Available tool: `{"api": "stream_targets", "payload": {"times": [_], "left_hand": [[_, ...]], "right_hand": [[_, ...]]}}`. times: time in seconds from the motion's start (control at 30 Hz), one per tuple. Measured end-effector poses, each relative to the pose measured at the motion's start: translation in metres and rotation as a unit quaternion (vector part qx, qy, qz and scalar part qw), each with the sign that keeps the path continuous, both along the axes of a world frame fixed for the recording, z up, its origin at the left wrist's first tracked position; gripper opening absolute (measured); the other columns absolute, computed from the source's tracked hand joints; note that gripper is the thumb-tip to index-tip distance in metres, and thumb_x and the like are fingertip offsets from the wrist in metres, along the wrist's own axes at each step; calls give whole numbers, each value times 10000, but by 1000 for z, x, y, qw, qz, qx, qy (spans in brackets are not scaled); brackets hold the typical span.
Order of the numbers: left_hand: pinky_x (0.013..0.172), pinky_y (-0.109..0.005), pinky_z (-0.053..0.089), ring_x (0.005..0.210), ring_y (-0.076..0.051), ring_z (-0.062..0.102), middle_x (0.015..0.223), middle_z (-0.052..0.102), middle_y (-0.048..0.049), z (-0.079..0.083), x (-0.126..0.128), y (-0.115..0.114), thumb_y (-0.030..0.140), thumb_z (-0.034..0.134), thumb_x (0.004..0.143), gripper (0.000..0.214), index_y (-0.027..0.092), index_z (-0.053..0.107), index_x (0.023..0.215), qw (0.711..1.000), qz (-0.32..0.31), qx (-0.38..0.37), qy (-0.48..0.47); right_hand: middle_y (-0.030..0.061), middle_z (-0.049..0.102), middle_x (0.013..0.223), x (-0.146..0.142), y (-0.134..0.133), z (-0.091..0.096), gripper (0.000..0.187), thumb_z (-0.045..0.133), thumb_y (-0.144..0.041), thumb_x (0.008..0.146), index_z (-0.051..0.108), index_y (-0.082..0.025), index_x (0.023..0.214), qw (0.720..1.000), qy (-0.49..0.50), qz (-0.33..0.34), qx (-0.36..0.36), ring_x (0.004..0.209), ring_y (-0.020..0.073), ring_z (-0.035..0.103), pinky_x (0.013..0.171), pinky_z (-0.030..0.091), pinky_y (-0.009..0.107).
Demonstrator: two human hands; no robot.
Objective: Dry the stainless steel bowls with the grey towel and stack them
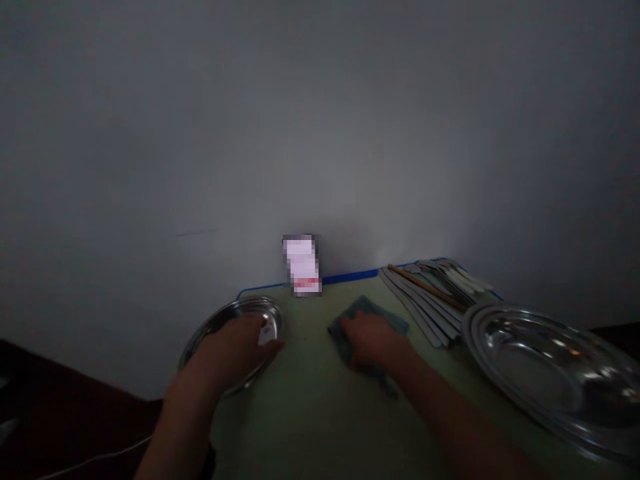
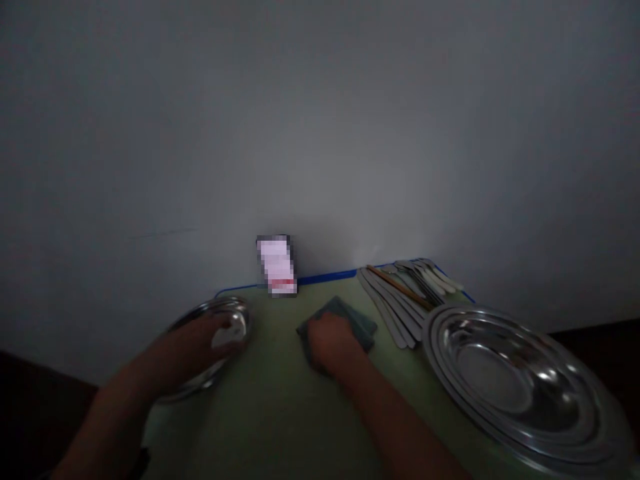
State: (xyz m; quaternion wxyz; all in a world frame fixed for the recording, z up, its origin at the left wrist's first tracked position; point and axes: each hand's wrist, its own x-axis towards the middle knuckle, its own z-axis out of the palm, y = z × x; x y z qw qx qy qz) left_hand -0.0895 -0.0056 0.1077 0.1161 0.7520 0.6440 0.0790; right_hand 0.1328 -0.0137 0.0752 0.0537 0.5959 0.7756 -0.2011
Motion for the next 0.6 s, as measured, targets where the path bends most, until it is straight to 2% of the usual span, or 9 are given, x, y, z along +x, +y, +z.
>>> {"api": "stream_targets", "payload": {"times": [0.07, 0.13, 0.23, 0.33, 0.4, 0.5, 0.6], "left_hand": [[826, -480, 448, 910, -379, 650, 984, 712, -179, -3, -16, 4, 498, 673, 648, 350, 204, 713, 834, 998, -17, -61, -13], [747, -427, 475, 825, -335, 670, 892, 728, -138, -7, -19, 5, 423, 678, 648, 236, 219, 705, 765, 993, -55, -103, 7], [707, -410, 484, 784, -316, 677, 858, 729, -141, -6, -7, 2, 182, 617, 625, 154, 191, 694, 758, 993, -61, -89, 42], [701, -463, 482, 797, -364, 674, 844, 718, -201, 5, 7, -3, 77, 551, 590, 205, 136, 685, 734, 993, -44, -73, 81], [689, -469, 485, 797, -371, 676, 838, 715, -208, 14, 13, -6, 100, 544, 614, 197, 121, 685, 750, 990, -27, -68, 124], [667, -417, 487, 770, -323, 679, 867, 721, -159, 26, 13, -9, 260, 550, 707, 195, 156, 688, 798, 984, -15, -41, 171], [644, -380, 464, 773, -292, 675, 908, 721, -126, 39, 6, -12, 371, 450, 818, 303, 198, 692, 874, 985, 6, -3, 172]], "right_hand": [[234, 582, 1239, -8, 9, -10, 686, 774, -290, 632, 545, -122, 1257, 1000, 13, 10, 0, 1076, 356, 617, 839, 499, 412], [217, 585, 1235, -10, 15, -18, 714, 770, -363, 624, 534, -130, 1256, 999, 30, 22, -8, 1061, 352, 620, 841, 495, 415], [191, 591, 1205, -6, 19, -24, 656, 750, -382, 627, 548, -142, 1203, 997, 59, 34, -23, 1034, 346, 619, 831, 482, 429], [167, 596, 1179, -1, 21, -25, 583, 730, -391, 640, 565, -151, 1146, 995, 75, 48, -39, 1014, 333, 620, 817, 477, 424], [166, 593, 1186, 0, 22, -26, 585, 727, -393, 646, 560, -150, 1151, 995, 75, 53, -42, 1031, 337, 611, 827, 472, 427], [175, 585, 1211, 1, 24, -26, 629, 742, -377, 640, 544, -136, 1186, 995, 72, 54, -42, 1064, 355, 596, 847, 466, 439], [171, 598, 1200, 2, 24, -23, 593, 724, -404, 668, 557, -134, 1170, 994, 78, 53, -48, 1058, 350, 602, 847, 468, 438]]}}
